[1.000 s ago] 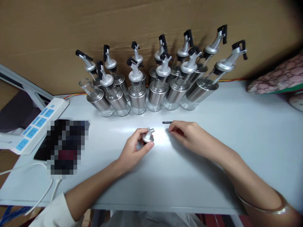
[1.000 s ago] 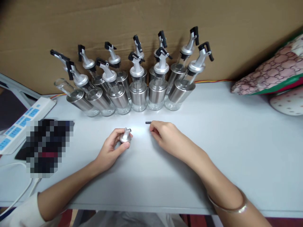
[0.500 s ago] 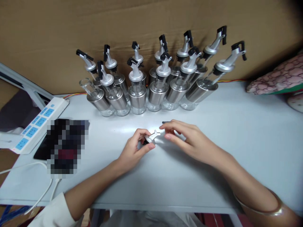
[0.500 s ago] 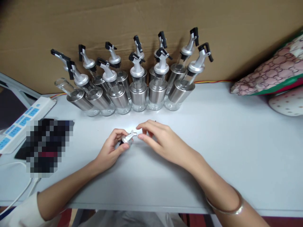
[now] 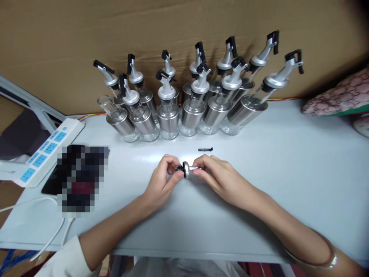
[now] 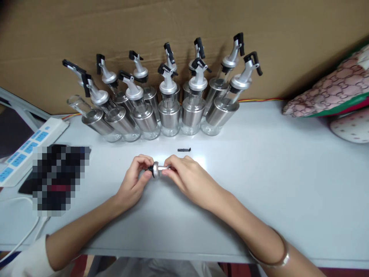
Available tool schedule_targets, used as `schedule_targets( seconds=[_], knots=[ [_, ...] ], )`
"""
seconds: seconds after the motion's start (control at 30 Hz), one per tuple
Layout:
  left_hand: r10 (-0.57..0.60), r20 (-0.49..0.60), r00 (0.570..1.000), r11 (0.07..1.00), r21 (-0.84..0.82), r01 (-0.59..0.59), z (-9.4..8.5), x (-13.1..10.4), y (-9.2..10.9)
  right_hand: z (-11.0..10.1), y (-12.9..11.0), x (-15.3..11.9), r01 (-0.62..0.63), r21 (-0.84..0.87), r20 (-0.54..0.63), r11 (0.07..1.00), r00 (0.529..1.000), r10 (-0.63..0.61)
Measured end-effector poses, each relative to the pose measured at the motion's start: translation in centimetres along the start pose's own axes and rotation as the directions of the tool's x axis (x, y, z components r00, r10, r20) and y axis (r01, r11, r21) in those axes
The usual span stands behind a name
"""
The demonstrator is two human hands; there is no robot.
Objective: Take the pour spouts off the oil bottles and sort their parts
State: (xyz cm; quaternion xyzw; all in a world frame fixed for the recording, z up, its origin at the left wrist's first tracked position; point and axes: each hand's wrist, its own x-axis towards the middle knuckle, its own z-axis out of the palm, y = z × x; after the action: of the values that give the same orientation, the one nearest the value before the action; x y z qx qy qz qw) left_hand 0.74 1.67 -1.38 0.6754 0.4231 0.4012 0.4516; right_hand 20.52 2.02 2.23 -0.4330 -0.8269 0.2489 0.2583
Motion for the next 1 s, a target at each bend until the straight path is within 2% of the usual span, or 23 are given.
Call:
schedule_targets(
  seconds=[0.1, 0.2, 0.4, 0.6, 0.67, 0.77, 0.87, 1.0],
  knots=[
    [-0.008, 0.05, 0.999, 0.992, 0.125, 0.002, -0.1, 0.0, 0.3, 0.3, 0.0, -0.1, -0.017, 0.056, -0.007, 0.998, 1.0, 0.017],
    [-0.06, 0.106, 0.993, 0.976, 0.212, 0.037, -0.4, -0.1, 0.7, 0.5, -0.2, -0.1, 0.053, 0.061, -0.035, 0.997, 0.998, -0.05],
    [-0.137, 0.139, 0.981, 0.98, 0.166, 0.113, -0.6, 0.0, 1.2, 0.8, -0.4, -0.4, 0.179, 0.045, -0.106, 0.983, 0.979, -0.174],
    [-0.189, 0.161, 0.969, 0.977, 0.135, 0.168, -0.4, 0.2, 1.4, 1.0, -0.2, -0.2, 0.332, -0.09, -0.172, 0.939, 0.923, -0.343],
    [-0.208, 0.175, 0.962, 0.977, 0.092, 0.195, -0.5, 0.3, 1.2, 1.0, -0.3, -0.1, 0.326, -0.124, -0.161, 0.937, 0.925, -0.343],
    [-0.233, 0.207, 0.95, 0.972, 0.032, 0.232, -0.7, 0.4, 0.9, 1.0, -0.6, -0.2, 0.262, -0.207, -0.104, 0.943, 0.952, -0.287],
    [-0.224, 0.215, 0.95, 0.973, -0.012, 0.232, -0.7, 0.5, 0.9, 1.1, -0.8, -0.4, 0.232, -0.285, -0.064, 0.93, 0.964, -0.26],
    [-0.171, 0.19, 0.967, 0.981, -0.058, 0.185, -0.7, 0.6, 1.5, 1.0, -1.3, -0.5, 0.195, -0.224, -0.103, 0.955, 0.97, -0.222]
  ],
)
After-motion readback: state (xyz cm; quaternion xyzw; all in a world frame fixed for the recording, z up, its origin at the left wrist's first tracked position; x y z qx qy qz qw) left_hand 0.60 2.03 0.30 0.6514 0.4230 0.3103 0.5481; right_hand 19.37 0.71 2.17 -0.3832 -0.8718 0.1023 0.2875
